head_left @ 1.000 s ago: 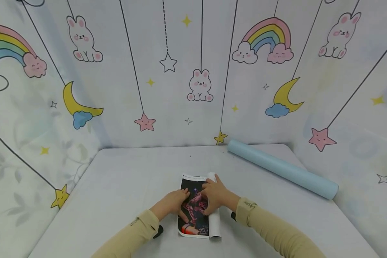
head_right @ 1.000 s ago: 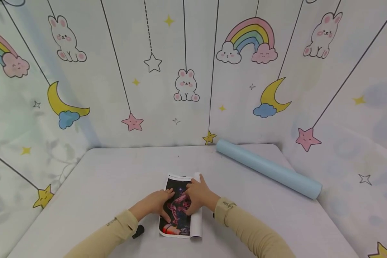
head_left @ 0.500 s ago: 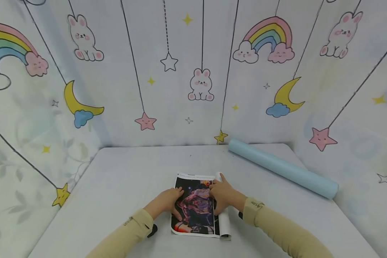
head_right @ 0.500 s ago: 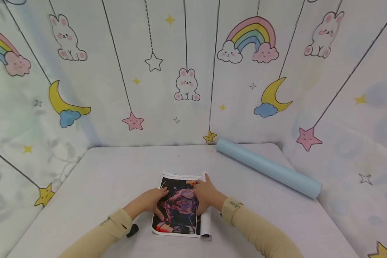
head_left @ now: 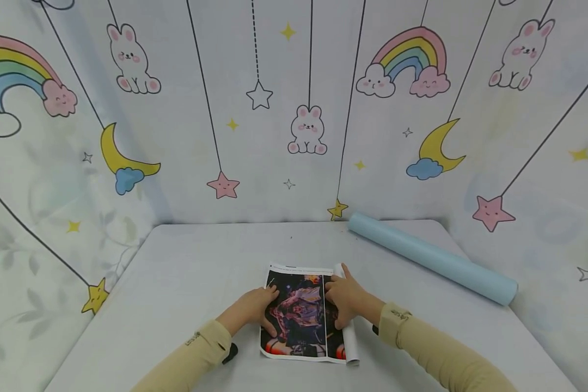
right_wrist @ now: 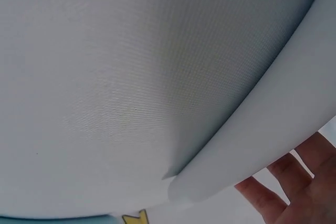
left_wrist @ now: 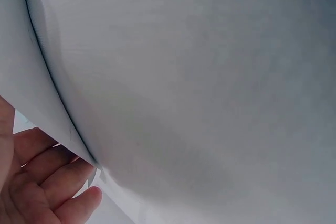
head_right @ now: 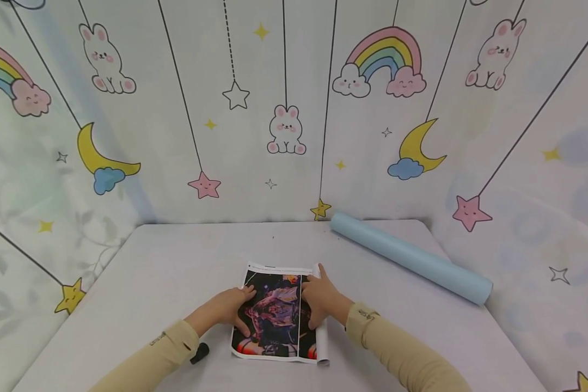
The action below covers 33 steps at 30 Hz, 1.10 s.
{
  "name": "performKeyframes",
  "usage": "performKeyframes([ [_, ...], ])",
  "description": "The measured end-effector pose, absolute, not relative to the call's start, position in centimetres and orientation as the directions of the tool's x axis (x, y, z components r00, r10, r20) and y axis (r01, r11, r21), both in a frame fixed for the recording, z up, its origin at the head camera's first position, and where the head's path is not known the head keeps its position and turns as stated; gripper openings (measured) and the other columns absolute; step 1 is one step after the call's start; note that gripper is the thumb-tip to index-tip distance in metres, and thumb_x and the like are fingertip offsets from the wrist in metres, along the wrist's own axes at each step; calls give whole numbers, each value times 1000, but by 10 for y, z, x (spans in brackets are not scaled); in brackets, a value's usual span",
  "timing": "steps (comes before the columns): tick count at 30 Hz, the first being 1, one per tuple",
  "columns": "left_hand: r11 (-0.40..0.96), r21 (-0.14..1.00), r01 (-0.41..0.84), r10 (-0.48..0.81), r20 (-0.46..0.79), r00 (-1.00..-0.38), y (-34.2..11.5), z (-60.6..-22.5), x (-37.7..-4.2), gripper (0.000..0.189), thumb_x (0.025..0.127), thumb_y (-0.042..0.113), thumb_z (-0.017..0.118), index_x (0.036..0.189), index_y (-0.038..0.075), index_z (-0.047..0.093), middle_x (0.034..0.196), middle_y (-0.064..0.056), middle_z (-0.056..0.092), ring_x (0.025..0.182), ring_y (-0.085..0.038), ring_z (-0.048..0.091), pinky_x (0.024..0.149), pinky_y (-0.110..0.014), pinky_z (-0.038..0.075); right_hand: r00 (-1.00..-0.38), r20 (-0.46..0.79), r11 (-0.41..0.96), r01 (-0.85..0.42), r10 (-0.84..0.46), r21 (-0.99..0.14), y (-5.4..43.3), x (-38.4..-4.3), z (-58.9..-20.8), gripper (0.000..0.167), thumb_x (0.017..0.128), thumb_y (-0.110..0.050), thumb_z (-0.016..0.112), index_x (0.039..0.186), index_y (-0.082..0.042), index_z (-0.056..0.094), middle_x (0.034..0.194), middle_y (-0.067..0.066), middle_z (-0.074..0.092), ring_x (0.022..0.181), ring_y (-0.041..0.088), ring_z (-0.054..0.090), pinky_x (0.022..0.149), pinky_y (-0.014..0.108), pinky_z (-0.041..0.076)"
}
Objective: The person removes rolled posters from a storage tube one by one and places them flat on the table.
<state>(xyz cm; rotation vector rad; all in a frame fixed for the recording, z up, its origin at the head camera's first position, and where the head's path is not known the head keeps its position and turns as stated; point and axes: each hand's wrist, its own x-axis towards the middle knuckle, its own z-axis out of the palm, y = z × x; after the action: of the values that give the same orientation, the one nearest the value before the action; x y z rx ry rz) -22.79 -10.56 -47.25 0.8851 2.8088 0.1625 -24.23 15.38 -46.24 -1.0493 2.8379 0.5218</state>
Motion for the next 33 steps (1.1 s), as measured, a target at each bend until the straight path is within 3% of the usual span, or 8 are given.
performKeyframes([
  [9,815,165,555,576,-133,-806,-109,-474,-228,99,55,55,79,130,-2,49,135,-18,45,119,-33,46,96,-43,38,-759,-164,697,-646,-630,312,161,-243,-462,42,50,-58,74,78,-27,66,93,-8,56,99,18,46,99,63,17],
  [18,823,128,554,567,-107,-817,-108,-473,-228,100,52,58,79,128,-1,51,133,-16,47,117,-37,47,92,-47,41,-800,-131,733,-591,-585,337,184,-244,-461,43,48,-58,78,74,-25,69,89,-9,57,99,19,46,100,62,17],
  [27,839,98,534,543,-153,-825,-106,-474,-227,99,54,57,78,130,0,50,135,-16,45,120,-37,44,96,-46,38,-807,-123,748,-583,-577,318,207,-240,-466,45,48,-53,78,81,-23,70,87,-7,55,101,20,47,100,64,15],
  [33,840,110,531,542,-153,-826,-107,-471,-226,101,52,58,78,130,0,50,136,-16,45,119,-38,45,93,-47,40,-802,-110,734,-585,-587,345,215,-239,-466,47,47,-56,77,77,-21,71,87,-5,55,99,20,46,100,61,18],
])
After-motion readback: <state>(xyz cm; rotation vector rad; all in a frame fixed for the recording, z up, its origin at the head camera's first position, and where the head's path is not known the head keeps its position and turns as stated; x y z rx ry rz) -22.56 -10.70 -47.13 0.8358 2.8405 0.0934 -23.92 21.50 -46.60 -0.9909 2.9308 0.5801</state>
